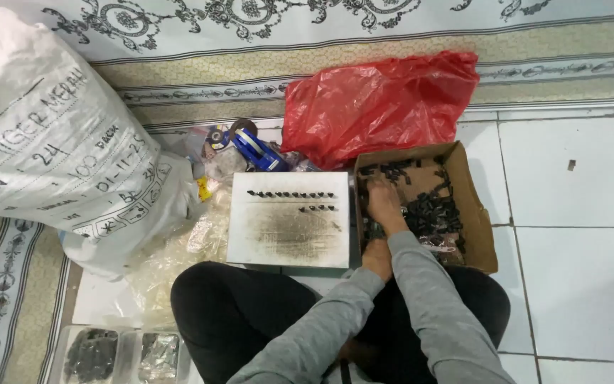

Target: The person sits on the floor and repeatedly picks small black plastic parts from a cardboard box, then places them into rows on a white tray. The person handles the parts one at a time by hand without using tools.

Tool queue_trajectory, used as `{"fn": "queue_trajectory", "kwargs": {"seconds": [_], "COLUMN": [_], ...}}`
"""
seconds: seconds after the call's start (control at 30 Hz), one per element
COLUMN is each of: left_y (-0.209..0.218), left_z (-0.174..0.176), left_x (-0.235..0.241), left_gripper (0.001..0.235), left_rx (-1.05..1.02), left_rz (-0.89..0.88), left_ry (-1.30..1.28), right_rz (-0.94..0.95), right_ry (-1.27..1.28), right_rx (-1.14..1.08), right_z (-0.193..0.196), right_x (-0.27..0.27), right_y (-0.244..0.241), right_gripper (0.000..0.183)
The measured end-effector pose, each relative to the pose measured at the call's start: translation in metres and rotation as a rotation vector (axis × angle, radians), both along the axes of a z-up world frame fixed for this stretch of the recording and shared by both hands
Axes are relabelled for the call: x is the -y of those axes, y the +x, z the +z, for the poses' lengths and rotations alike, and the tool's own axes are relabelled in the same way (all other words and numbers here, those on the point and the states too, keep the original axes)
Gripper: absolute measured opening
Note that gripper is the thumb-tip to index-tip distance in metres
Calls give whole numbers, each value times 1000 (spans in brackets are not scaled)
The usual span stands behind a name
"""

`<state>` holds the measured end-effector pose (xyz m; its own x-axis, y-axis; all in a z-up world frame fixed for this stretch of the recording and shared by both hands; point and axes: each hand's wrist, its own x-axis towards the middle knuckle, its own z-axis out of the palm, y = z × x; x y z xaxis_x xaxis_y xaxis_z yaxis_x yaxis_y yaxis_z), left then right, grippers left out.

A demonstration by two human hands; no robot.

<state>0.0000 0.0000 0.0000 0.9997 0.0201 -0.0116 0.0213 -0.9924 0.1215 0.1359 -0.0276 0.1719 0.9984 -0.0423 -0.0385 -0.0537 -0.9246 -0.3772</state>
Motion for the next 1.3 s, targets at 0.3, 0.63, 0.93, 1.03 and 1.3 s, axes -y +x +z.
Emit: {"fn": "queue_trajectory", "kwargs": {"seconds": [0.3,0.63,0.93,1.03,1.3], "left_y": [67,57,38,35,29], "left_z": [293,370,397,402,398], "left_x": [-102,-203,-249,-258,-269], "left_gripper": [25,20,21,21,18], "left_rx": [-315,-232,-160,-173,-125], "left_rz": [-180,-134,-167,-177,-295], "left_ry": [-1258,-1798,-1866,-1848,-1828], "right_rz": [-513,-329,-115,-109,-120], "right_ry": [878,1259,1134,1064,1026], "right_rx": [116,181,241,243,210], "right_z": [73,202,267,268,245], "right_x": [44,-52,-124,-130,-136], "right_y": [-41,-119,-133,-137,-139], "right_gripper": [37,13,8,7,14]}}
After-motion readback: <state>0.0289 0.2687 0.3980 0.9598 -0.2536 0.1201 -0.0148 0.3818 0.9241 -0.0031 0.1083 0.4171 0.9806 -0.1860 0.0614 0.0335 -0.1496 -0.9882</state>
